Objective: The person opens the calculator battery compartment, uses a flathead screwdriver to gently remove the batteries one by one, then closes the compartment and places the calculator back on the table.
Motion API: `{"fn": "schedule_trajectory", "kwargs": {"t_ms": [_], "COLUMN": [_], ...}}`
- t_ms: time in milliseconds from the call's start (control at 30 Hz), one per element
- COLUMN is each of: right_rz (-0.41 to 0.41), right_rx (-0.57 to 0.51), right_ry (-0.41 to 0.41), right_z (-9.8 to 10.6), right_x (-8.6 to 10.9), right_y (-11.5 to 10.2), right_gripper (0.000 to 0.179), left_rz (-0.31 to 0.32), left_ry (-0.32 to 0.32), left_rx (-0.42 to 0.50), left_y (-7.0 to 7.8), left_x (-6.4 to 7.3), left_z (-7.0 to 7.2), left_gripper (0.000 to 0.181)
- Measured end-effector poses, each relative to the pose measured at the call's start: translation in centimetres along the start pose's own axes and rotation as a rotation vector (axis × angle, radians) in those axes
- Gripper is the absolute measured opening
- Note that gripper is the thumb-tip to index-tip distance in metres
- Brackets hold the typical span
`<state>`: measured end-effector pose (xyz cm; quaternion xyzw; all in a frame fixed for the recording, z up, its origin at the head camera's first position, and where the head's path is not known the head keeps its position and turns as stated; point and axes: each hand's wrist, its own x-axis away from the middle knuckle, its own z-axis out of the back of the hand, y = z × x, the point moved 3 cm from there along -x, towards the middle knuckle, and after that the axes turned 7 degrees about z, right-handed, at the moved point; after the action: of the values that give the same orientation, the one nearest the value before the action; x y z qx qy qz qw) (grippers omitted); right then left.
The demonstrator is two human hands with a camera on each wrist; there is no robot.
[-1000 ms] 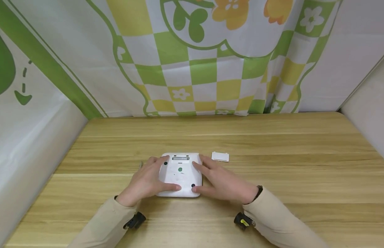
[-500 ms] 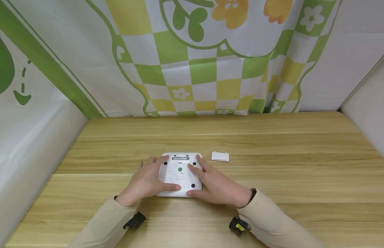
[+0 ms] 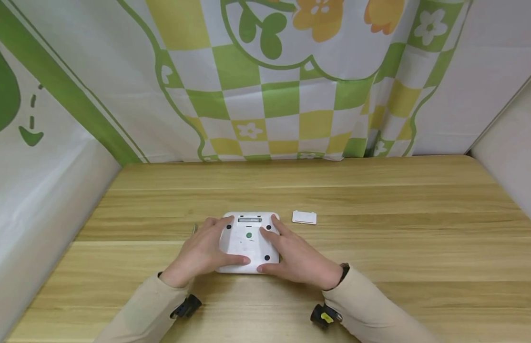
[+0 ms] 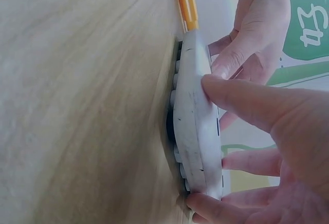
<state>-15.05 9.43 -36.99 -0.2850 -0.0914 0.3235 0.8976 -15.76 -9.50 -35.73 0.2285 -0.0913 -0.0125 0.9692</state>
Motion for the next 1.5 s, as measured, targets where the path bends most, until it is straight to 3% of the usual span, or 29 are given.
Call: {"fn": "schedule_trajectory", "kwargs": {"t_ms": [400, 667, 1100, 1500], "right_rz": [-0.023, -0.022, -0.029, -0.030], "right_rx": [-0.019, -0.024, -0.022, -0.022], "right_ry": [-0.011, -0.012, -0.015, -0.006], "right_z": [0.1, 0.0, 0.0, 0.1], "right_x": [-0.1, -0.1, -0.1, 0.0], "right_y": [-0.1, -0.1, -0.1, -0.1], "right_gripper": [0.074, 0.074, 0.075, 0.076], "left_rz": [-0.006, 0.031, 0.038, 0.051], "left_ry": [-0.001, -0.051, -0.037, -0.017], "left_rx": [-0.006, -0.009, -0.013, -0.052], "left_y": [0.1, 0.1, -1.0, -2.8], "left_x": [0.0, 0.1, 0.7, 1.6], "left_z": [0.1, 0.7, 2.4, 4.1], "left_gripper": [0.095, 0.095, 0.076, 0.075]}}
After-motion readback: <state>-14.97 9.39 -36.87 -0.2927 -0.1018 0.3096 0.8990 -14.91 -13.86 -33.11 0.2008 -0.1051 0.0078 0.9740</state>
